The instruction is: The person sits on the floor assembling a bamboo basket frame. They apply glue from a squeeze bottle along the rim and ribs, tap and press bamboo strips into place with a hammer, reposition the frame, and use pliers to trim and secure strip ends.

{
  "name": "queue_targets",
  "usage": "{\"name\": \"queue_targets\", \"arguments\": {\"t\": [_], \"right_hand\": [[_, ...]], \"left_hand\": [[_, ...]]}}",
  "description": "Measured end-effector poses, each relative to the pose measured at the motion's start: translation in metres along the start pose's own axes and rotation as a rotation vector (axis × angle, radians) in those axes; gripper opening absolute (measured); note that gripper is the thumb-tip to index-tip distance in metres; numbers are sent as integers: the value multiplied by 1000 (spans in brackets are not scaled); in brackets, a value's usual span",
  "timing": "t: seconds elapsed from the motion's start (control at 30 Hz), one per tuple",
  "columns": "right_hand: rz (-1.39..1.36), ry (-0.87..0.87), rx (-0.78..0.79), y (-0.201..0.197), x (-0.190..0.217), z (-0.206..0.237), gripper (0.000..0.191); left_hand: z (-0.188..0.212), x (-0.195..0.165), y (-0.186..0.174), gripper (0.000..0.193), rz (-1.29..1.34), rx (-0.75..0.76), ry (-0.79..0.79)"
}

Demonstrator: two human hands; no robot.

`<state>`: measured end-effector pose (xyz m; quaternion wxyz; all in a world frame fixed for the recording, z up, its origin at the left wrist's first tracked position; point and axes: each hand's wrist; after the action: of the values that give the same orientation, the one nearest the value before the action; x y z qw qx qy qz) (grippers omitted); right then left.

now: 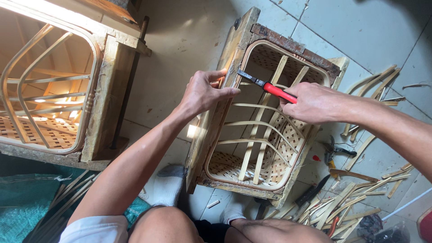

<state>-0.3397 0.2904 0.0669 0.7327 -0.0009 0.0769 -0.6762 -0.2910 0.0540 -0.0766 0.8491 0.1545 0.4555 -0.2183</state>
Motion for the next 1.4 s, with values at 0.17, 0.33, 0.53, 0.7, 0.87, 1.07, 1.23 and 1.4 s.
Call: {"name": "queue_targets", "arguments": {"t": [0.17,0.33,0.53,0.7,0.87,1.07,1.23,1.4], "right_hand": [[-9,12,7,6,2,2,34],[-144,-40,13,24,-11,20,54],[-174,-88,60,42,-4,23,58],[-184,-17,119,51,-5,14,55],[-137,-33,80,48,-6,-4,39],[-117,-101,45,38,3,-4,39],[-87,-37,51,35,6,-1,33],[-31,13,29,40,4,-3,34]], "left_hand": [[2,2,-1,80,-57,-4,14],[7,5,2,81,-58,20,100],[5,7,2,81,-57,37,78],[2,7,0,82,-23,44,63],[1,8,-2,80,-74,109,131],[4,3,-2,77,-51,105,66],[4,-3,0,79,-31,83,-16],[4,2,0,83,32,89,-43]]}}
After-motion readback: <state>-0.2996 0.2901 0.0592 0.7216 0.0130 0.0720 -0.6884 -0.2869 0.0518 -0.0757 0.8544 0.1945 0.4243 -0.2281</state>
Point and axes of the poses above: each hand's wrist, its own z-axis away from the middle knuckle, its own y-axis out of the palm, x = y × z, and after that the axes turned 15 degrees about x, right-handed
